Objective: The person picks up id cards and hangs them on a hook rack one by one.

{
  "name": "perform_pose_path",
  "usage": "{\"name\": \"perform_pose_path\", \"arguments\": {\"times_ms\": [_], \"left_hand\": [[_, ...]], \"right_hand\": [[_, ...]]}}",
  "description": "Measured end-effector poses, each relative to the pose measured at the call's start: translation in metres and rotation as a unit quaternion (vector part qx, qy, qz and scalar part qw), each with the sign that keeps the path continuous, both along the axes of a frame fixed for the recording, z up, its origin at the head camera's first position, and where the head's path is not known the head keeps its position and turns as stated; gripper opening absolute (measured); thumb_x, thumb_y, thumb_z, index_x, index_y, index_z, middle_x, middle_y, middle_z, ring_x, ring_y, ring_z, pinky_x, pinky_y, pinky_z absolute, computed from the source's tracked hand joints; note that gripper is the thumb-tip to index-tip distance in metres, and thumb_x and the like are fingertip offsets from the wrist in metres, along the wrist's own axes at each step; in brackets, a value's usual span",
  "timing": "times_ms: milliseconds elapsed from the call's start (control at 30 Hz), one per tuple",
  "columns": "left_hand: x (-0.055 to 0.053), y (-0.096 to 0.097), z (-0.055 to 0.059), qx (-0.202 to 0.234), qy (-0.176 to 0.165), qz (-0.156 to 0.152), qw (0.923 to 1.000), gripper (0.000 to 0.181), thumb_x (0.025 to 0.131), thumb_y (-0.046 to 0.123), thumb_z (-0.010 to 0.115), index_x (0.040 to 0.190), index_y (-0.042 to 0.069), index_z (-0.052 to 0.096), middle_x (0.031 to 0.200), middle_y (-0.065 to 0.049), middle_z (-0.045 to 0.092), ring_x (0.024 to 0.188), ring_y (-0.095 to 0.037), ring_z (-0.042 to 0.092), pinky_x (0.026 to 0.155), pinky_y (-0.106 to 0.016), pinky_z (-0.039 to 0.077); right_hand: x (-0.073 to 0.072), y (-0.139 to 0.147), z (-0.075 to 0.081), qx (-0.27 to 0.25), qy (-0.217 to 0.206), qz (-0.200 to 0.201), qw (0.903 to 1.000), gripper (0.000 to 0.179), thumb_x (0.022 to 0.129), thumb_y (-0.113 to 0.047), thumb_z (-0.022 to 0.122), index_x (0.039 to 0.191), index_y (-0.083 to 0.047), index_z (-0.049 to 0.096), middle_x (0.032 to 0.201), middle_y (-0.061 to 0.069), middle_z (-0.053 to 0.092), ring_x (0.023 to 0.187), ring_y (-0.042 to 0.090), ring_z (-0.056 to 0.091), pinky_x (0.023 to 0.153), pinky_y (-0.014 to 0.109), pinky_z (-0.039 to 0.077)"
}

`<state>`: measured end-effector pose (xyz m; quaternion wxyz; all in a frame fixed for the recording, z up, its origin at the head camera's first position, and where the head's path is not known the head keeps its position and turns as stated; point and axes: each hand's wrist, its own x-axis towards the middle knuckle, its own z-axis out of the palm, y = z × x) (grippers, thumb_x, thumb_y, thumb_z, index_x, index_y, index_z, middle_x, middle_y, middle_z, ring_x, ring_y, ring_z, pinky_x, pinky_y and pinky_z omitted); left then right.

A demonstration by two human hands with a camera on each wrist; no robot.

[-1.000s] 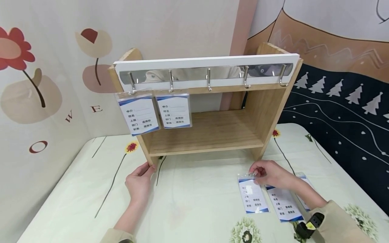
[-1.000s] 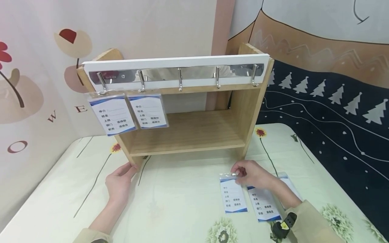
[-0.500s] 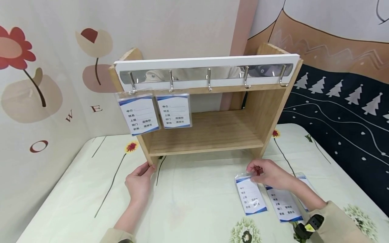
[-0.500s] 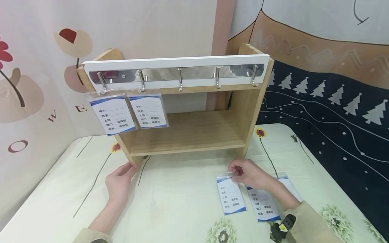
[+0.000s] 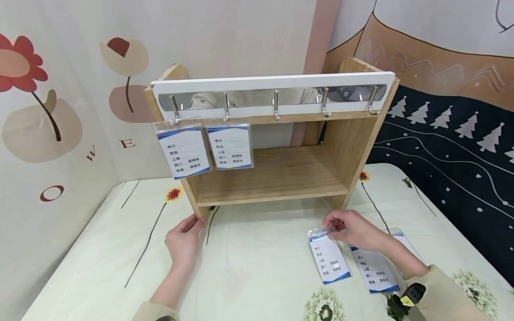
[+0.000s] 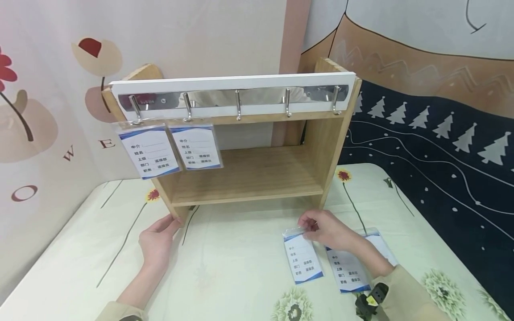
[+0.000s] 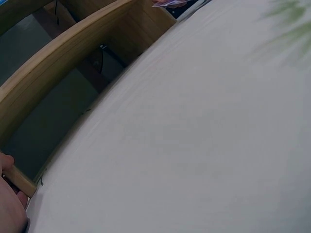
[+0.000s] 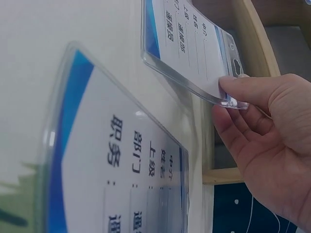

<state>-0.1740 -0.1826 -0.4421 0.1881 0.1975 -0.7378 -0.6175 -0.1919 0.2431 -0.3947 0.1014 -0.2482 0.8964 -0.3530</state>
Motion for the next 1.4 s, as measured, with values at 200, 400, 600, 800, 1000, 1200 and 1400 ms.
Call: {"name": "perform_pose_path", "arguments": {"times_ms": [200,400,600,800,1000,1200,1400], "left_hand": [[-0.0005,0.0002,0.0001,0.000,0.001,0.000,1.0000,0.033,0.092,0.013,0.077,0.122,0.000,0.074,0.117,-0.019,0.072,0.080,0.014,0.064,0.072,-0.008,0.052],[0.0000,0.0005,0.0004,-0.002,0.002,0.000,1.0000,0.033,0.092,0.013,0.077,0.122,0.000,0.074,0.117,-0.019,0.072,0.079,0.014,0.064,0.072,-0.008,0.052],[0.0010,0.0010,0.0012,-0.003,0.003,0.000,1.0000,0.032,0.092,0.013,0.076,0.122,0.000,0.074,0.116,-0.020,0.072,0.079,0.014,0.064,0.072,-0.008,0.052],[0.0013,0.0011,0.0016,0.000,0.007,0.000,1.0000,0.032,0.093,0.012,0.076,0.122,-0.001,0.074,0.116,-0.020,0.072,0.078,0.013,0.064,0.072,-0.008,0.052],[0.0006,0.0013,0.0013,-0.003,0.009,0.002,1.0000,0.032,0.092,0.012,0.077,0.121,-0.001,0.074,0.115,-0.020,0.072,0.077,0.014,0.064,0.072,-0.008,0.052],[0.0005,0.0017,0.0011,-0.004,0.010,0.004,0.9999,0.032,0.092,0.012,0.077,0.121,-0.002,0.074,0.115,-0.021,0.072,0.076,0.014,0.064,0.071,-0.008,0.052],[0.0015,0.0017,0.0015,-0.007,0.013,0.002,0.9999,0.032,0.092,0.010,0.076,0.121,-0.003,0.074,0.115,-0.022,0.072,0.076,0.014,0.064,0.071,-0.008,0.052]], "right_hand": [[0.0000,-0.0007,0.0002,0.000,-0.001,-0.002,1.0000,0.020,0.092,-0.004,0.075,0.109,-0.009,0.067,0.092,-0.002,0.061,0.086,0.020,0.055,0.075,0.025,0.049],[0.0003,-0.0017,-0.0004,-0.002,-0.004,-0.002,1.0000,0.020,0.092,-0.005,0.075,0.110,-0.009,0.067,0.093,-0.003,0.062,0.087,0.020,0.055,0.075,0.025,0.050],[0.0007,-0.0009,-0.0012,-0.004,-0.004,-0.003,1.0000,0.018,0.093,-0.004,0.075,0.109,-0.009,0.067,0.093,-0.002,0.062,0.086,0.020,0.055,0.074,0.025,0.050],[0.0008,-0.0007,-0.0015,-0.005,0.000,-0.003,1.0000,0.019,0.092,-0.003,0.075,0.108,-0.009,0.067,0.093,-0.002,0.062,0.086,0.019,0.055,0.074,0.025,0.050],[0.0014,-0.0010,-0.0007,-0.003,0.000,-0.005,1.0000,0.019,0.092,-0.003,0.075,0.108,-0.009,0.067,0.093,-0.002,0.062,0.086,0.020,0.055,0.074,0.025,0.050],[0.0009,-0.0013,0.0007,-0.004,0.007,-0.002,1.0000,0.018,0.092,-0.002,0.074,0.108,-0.009,0.067,0.093,-0.003,0.062,0.086,0.019,0.056,0.074,0.025,0.050],[0.0004,-0.0015,0.0024,-0.005,0.029,0.002,0.9995,0.019,0.091,0.002,0.073,0.105,-0.010,0.067,0.092,-0.004,0.063,0.084,0.017,0.057,0.075,0.025,0.052]]}}
